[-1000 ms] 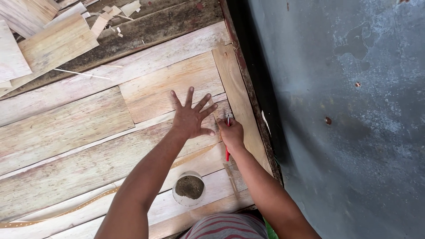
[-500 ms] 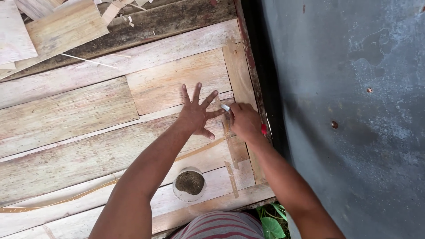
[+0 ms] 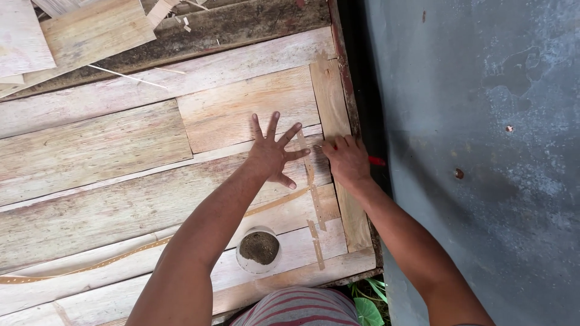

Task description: Applying strips of adhesive tape to a wooden plank surface, measuring and cutting each piece with a small blade.

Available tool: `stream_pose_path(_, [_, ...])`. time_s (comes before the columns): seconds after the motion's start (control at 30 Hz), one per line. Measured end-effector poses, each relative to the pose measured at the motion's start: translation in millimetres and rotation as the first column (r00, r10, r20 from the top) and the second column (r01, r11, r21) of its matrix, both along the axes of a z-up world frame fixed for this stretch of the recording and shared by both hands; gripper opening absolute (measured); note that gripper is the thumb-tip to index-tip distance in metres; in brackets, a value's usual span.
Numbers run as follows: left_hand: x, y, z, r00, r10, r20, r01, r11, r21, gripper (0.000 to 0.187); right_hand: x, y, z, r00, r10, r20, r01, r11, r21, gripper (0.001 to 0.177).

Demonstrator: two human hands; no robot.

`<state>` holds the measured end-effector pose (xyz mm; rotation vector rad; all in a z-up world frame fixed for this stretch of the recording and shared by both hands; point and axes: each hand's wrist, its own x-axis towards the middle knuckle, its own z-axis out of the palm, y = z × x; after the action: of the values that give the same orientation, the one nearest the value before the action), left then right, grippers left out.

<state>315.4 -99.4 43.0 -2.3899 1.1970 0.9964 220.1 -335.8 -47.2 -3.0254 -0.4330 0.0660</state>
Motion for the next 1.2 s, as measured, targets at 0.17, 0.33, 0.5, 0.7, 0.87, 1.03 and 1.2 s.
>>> stream_pose_path(0.17, [0,2,4,1.000,0.002,-0.006,-0.002,1.000,-0.022,0.102,-6,33,53,0.749,-0.444,-0.491,0.617,0.737,0.275,0.038])
stream_pose_path(0.33, [2,3,1,0.998,0.048,-0.037,-0.051,0.996,-0.073,0.118,-18,73,44,0.464,-0.552,-0.693,0.863,0.460,0.211,0.047])
stream_pose_path(0.5, [-6,0,-13,0.995,0.104,-0.008,-0.104,0.990,-0.095,0.132,-25,79,28,0.413,-0.583,-0.700,0.909,0.308,0.280,0.030])
stream_pose_path(0.7, [-4,0,-12,0.995,0.100,0.020,-0.098,0.991,-0.087,0.125,-26,81,34,0.441,-0.521,-0.731,0.892,0.167,0.419,0.021])
stream_pose_path(0.87, [-3,-2,-6,0.996,0.081,0.034,-0.079,0.996,-0.050,0.118,-47,74,8,0.418,-0.446,-0.791,0.882,-0.009,0.472,0.016])
stream_pose_path(1.03, [-4,-2,-3,0.998,0.053,0.043,-0.052,0.998,-0.020,0.112,-57,80,34,0.378,-0.285,-0.881,0.840,-0.294,0.455,0.022])
stream_pose_path(1.2, [-2,0,13,0.998,0.062,-0.026,-0.063,0.998,-0.020,0.109,-73,69,-5,0.420,-0.212,-0.882,0.790,-0.393,0.471,0.029])
